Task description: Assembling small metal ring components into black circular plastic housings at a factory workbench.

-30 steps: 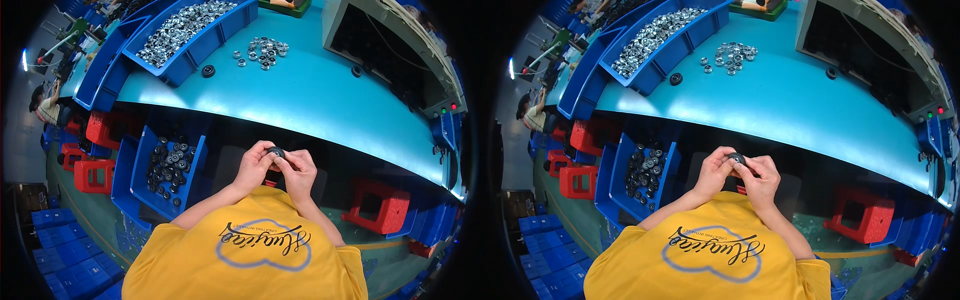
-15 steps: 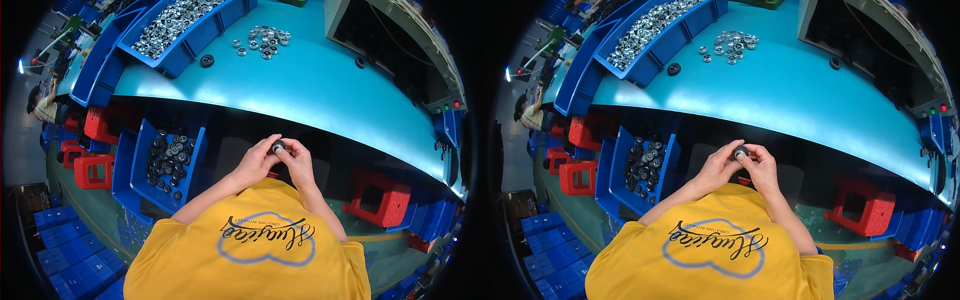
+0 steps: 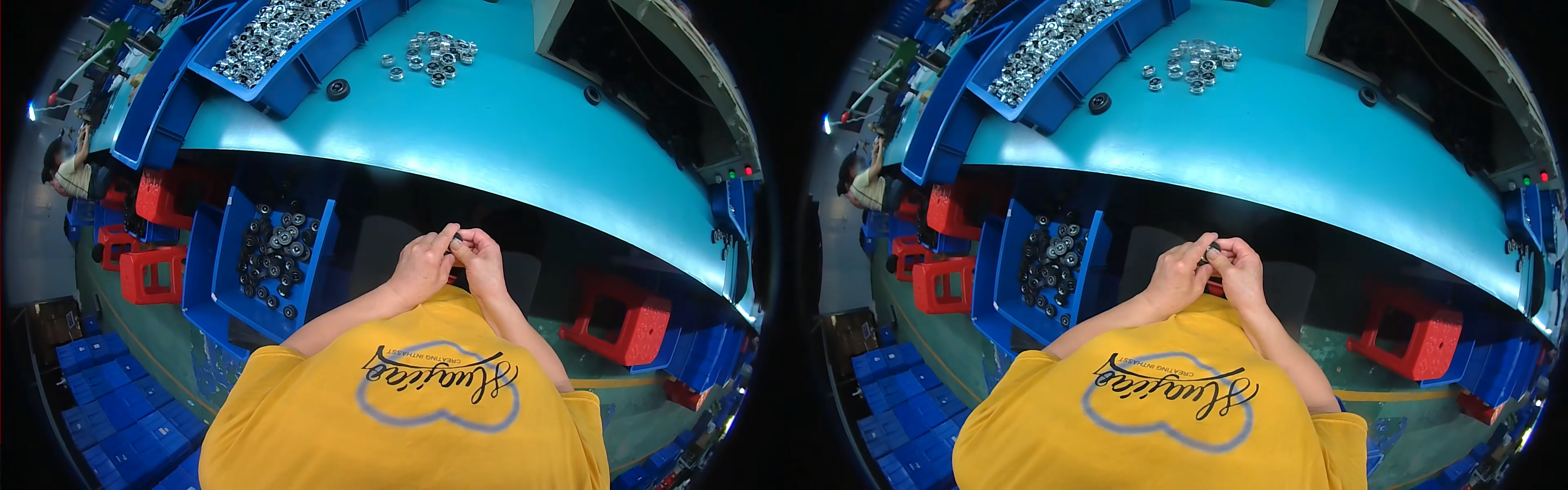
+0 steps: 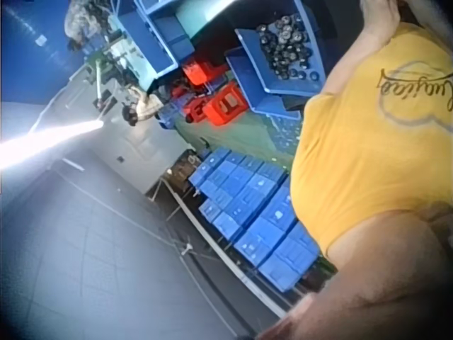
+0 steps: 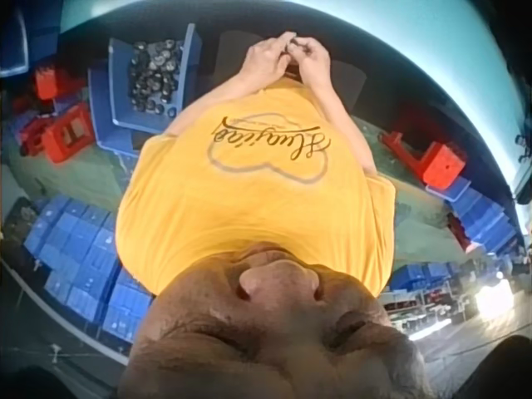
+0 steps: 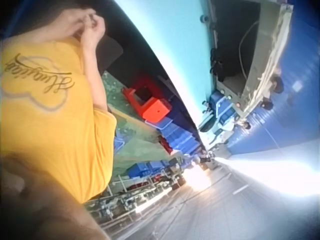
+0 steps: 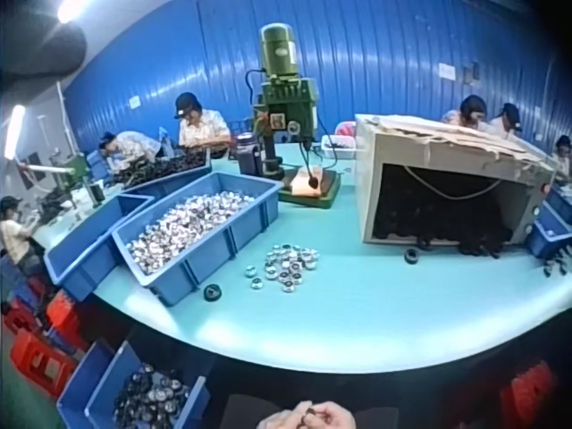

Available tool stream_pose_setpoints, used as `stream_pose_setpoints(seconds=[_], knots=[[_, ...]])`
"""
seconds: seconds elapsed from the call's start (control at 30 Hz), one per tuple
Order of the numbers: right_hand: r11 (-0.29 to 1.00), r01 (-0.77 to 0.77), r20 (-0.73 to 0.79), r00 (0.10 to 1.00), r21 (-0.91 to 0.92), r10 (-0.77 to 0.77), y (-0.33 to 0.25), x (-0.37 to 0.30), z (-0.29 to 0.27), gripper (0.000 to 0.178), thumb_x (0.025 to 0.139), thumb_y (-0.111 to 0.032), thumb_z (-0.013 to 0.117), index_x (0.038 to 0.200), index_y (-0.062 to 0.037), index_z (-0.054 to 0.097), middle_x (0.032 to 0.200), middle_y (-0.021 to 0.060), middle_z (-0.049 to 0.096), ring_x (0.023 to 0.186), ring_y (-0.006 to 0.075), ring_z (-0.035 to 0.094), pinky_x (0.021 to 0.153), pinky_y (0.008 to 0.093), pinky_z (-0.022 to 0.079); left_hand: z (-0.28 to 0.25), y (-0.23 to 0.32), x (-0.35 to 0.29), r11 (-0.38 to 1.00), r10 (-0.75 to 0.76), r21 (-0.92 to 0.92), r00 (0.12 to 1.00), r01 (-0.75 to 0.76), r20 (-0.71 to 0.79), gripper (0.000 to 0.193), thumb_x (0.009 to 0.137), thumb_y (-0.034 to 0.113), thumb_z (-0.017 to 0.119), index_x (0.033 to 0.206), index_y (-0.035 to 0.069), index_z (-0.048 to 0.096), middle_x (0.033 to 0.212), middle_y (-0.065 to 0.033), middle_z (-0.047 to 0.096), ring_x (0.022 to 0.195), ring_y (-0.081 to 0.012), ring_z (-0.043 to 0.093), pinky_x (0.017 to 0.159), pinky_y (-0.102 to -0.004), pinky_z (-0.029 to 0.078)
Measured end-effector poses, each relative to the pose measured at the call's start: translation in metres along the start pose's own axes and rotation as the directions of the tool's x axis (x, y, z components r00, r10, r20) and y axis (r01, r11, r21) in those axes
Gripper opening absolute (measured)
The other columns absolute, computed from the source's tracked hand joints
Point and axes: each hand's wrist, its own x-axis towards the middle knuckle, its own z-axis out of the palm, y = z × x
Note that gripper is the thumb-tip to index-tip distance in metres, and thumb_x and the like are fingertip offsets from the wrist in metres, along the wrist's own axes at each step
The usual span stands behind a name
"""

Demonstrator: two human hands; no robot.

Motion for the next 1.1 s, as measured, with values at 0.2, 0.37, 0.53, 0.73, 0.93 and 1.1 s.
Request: stream_pose_setpoints(seconds=[0.2,0.37,0.53,0.73,0.93,1.1], knots=[[0.983,-0.088,0.093,0.993,0.163,0.074,-0.008,0.002,0.003,0.013,0.098,-0.005,0.072,0.109,-0.0012,0.067,0.093,0.0054,0.070,0.080,0.0108,0.068,0.074,0.0264,0.059,0.003,0.001,0.006,0.938,-0.217,-0.274,0.976,0.212,0.011,0.043,0.087,0.003,0.071,0.130,0.004,0.067,0.086,-0.0208,0.074,0.072,-0.0284,0.076,0.066,-0.0351,0.061],[0.989,-0.053,0.035,0.998,0.137,0.048,0.001,0.000,0.001,0.012,0.096,-0.005,0.075,0.102,-0.0023,0.065,0.089,0.0042,0.068,0.075,0.0093,0.066,0.069,0.0252,0.056,0.006,-0.001,0.002,0.971,-0.129,-0.208,0.991,0.122,-0.023,0.044,0.086,0.002,0.071,0.130,0.006,0.067,0.089,-0.0205,0.075,0.073,-0.0286,0.077,0.067,-0.0364,0.061],[0.999,0.014,-0.034,0.999,0.032,-0.013,0.004,0.001,0.003,0.012,0.096,-0.004,0.075,0.102,-0.0020,0.065,0.089,0.0038,0.069,0.076,0.0091,0.066,0.069,0.0251,0.056,0.009,0.001,0.003,0.970,-0.159,-0.188,0.987,0.152,-0.020,0.044,0.086,0.002,0.071,0.130,0.006,0.068,0.088,-0.0202,0.074,0.072,-0.0269,0.076,0.067,-0.0359,0.061],[0.952,-0.115,0.110,0.990,0.282,0.088,-0.002,0.003,-0.001,0.013,0.096,-0.004,0.075,0.107,-0.0019,0.067,0.094,0.0060,0.072,0.081,0.0118,0.070,0.074,0.0271,0.059,0.003,0.000,0.009,0.800,-0.388,-0.427,0.906,0.421,0.167,0.047,0.088,0.006,0.077,0.134,0.005,0.068,0.074,-0.0048,0.066,0.064,-0.0056,0.059,0.062,-0.0249,0.052],[0.977,-0.086,0.085,0.994,0.194,0.070,-0.002,0.000,-0.002,0.015,0.095,-0.004,0.075,0.108,-0.0002,0.068,0.096,0.0074,0.073,0.082,0.0127,0.071,0.077,0.0288,0.061,0.003,-0.010,0.003,0.798,-0.350,-0.460,0.921,0.390,0.173,0.048,0.089,0.006,0.077,0.136,0.003,0.067,0.073,-0.0011,0.063,0.067,-0.0033,0.056,0.064,-0.0238,0.051],[0.992,-0.005,0.055,0.998,0.126,-0.002,0.007,0.001,-0.003,0.016,0.095,-0.004,0.075,0.108,0.0012,0.068,0.097,0.0076,0.073,0.083,0.0133,0.072,0.079,0.0294,0.061,0.009,-0.014,-0.003,0.877,-0.261,-0.396,0.962,0.273,0.083,0.045,0.090,0.005,0.074,0.135,0.006,0.066,0.072,-0.0072,0.067,0.063,-0.0072,0.062,0.063,-0.0279,0.055]])
